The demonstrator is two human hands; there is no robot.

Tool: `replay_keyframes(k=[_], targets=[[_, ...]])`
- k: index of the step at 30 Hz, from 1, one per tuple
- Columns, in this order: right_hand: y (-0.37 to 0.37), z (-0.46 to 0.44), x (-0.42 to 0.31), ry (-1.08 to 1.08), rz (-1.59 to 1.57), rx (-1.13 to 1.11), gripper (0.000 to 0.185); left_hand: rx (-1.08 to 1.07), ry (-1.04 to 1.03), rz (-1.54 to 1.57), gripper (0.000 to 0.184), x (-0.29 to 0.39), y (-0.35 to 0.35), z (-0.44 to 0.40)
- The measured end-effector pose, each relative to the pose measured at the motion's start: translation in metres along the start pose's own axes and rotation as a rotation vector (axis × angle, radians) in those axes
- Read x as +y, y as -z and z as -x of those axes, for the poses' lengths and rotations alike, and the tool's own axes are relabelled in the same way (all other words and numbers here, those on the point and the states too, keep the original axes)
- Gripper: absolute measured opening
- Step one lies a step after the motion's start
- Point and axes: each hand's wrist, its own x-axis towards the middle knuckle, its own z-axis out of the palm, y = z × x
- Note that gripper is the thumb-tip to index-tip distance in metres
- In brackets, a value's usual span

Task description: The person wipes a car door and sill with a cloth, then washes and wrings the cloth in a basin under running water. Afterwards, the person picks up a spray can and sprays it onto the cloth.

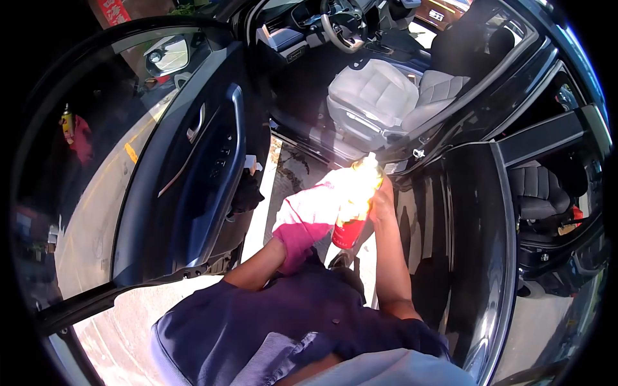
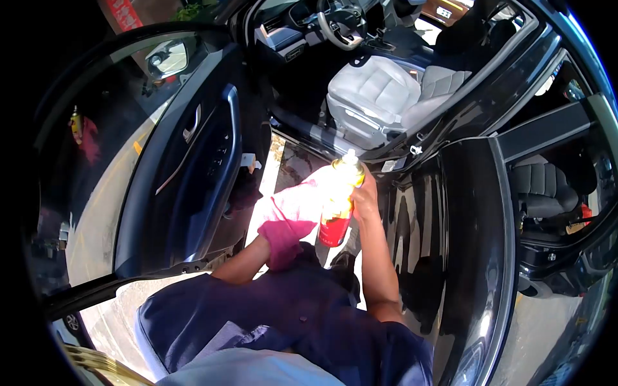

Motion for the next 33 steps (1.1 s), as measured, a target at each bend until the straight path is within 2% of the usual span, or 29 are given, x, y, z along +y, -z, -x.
replay_keyframes(k=[1,3,6,9,12,13,15,17,21,22,23,25,26,27,28,29,32,33], targets=[[0.001,-0.027,-0.006,-0.02,-0.015,-0.025,0.052,0.06,0.003,-0.058,0.046,-0.001,0.001,-0.015],[0.004,-0.071,-0.025,-0.048,0.059,-0.051,0.045,0.098,0.043,0.061,0.045,-0.019,-0.003,-0.035],[0.025,-0.143,-0.021,0.019,0.12,-0.026,0.062,0.137,0.148,0.433,0.045,-0.047,-0.004,-0.062],[0.036,-0.198,-0.013,0.099,0.401,0.04,0.074,0.145,0.233,0.75,0.044,-0.085,-0.01,-0.098],[0.019,-0.248,-0.026,0.409,0.844,0.017,0.081,0.121,0.28,0.997,0.043,-0.119,-0.01,-0.147],[0.013,-0.261,-0.032,0.335,0.754,0.005,0.085,0.098,0.284,1.063,0.043,-0.127,-0.008,-0.165],[0.006,-0.287,-0.037,0.321,0.647,0.027,0.087,0.034,0.278,1.129,0.042,-0.138,-0.002,-0.195],[-0.006,-0.301,-0.046,0.312,0.599,0.051,0.092,-0.025,0.242,1.056,0.042,-0.142,0.005,-0.221],[-0.007,-0.326,-0.032,0.345,0.682,0.169,0.098,0.021,0.215,0.537,0.041,-0.119,0.016,-0.267],[-0.001,-0.333,-0.028,0.371,0.804,0.184,0.092,0.051,0.224,0.387,0.041,-0.115,0.013,-0.28],[0.014,-0.346,-0.02,0.582,0.996,0.077,0.09,0.092,0.209,0.35,0.041,-0.117,0.004,-0.291],[0.034,-0.36,-0.015,0.528,1.023,-0.013,0.087,0.207,0.129,0.401,0.042,-0.142,-0.037,-0.308],[0.043,-0.367,-0.013,0.501,1.036,-0.058,0.085,0.174,0.216,0.667,0.043,-0.156,-0.06,-0.305],[0.046,-0.373,-0.02,0.387,0.896,-0.047,0.086,0.166,0.317,0.93,0.044,-0.156,-0.064,-0.313],[0.049,-0.385,-0.029,0.288,0.753,-0.038,0.087,0.105,0.291,0.943,0.043,-0.158,-0.063,-0.322],[0.053,-0.395,-0.04,0.298,0.821,-0.059,0.087,0.043,0.261,0.953,0.042,-0.161,-0.058,-0.332],[0.088,-0.424,-0.044,0.364,0.7,-0.193,0.09,-0.082,0.289,1.104,0.032,-0.161,-0.046,-0.367],[0.098,-0.429,-0.036,0.281,0.485,-0.209,0.093,-0.124,0.317,1.152,0.031,-0.152,-0.037,-0.38]])
